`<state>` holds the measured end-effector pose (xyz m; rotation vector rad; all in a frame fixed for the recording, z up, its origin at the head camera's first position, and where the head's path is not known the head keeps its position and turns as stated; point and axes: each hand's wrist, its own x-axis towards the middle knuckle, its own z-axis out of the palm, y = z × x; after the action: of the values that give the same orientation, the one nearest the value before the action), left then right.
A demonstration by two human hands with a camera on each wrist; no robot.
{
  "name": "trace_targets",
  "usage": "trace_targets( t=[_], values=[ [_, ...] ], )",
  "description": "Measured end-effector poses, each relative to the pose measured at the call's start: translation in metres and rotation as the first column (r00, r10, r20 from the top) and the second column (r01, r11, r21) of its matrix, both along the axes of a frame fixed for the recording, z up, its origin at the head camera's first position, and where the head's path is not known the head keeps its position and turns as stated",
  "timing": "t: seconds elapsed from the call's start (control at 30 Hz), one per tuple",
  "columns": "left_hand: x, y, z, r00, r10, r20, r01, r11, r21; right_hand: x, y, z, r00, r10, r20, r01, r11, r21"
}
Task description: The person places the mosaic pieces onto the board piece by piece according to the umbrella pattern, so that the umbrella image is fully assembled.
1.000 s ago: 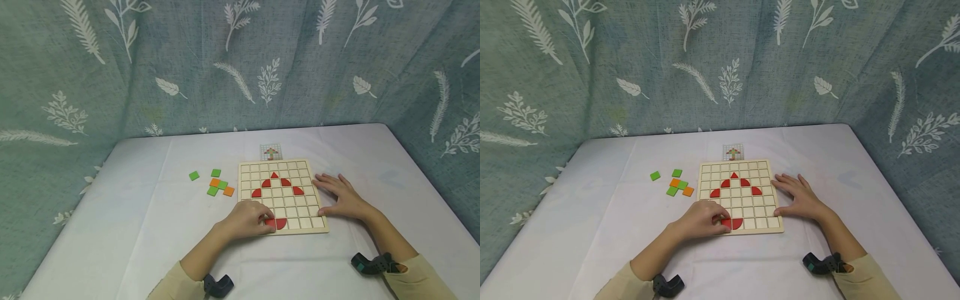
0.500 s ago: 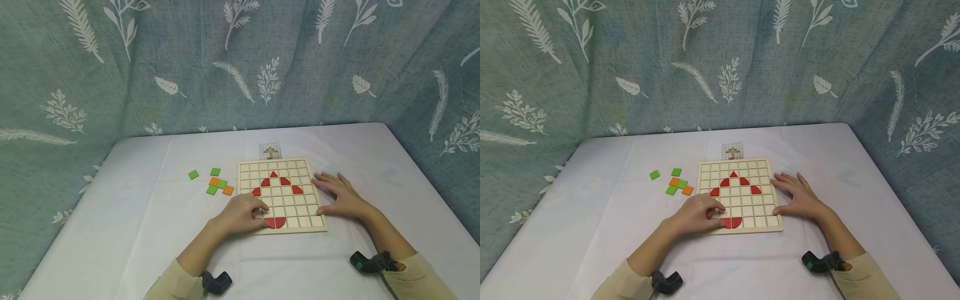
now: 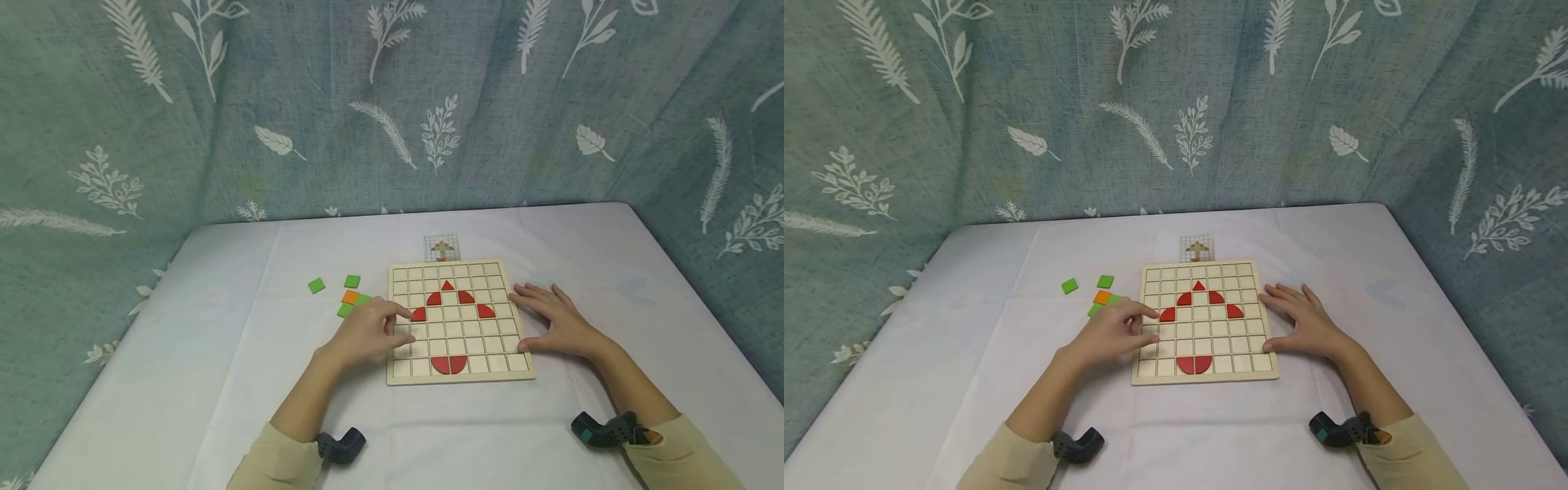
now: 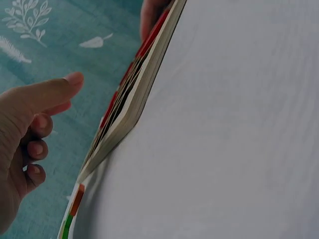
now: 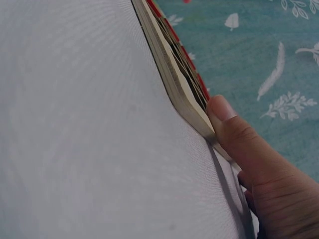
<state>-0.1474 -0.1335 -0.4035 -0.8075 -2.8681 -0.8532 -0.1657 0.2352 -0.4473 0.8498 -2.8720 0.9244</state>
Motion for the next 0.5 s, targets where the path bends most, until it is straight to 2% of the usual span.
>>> trace_targets(
  t=[0.3,0.5],
  values=[
    [-0.004,-0.016,0.009,0.993,0.095,0.07,-0.099,0.994,0.047,0.001,-0.001,0.0,1.0,-0.006,0.0,0.006,1.0,0.006],
    [-0.009,-0.03,0.01,0.989,0.109,0.099,-0.116,0.991,0.071,0.001,-0.001,0.0,1.0,-0.008,0.006,0.008,1.0,0.002]
  ],
)
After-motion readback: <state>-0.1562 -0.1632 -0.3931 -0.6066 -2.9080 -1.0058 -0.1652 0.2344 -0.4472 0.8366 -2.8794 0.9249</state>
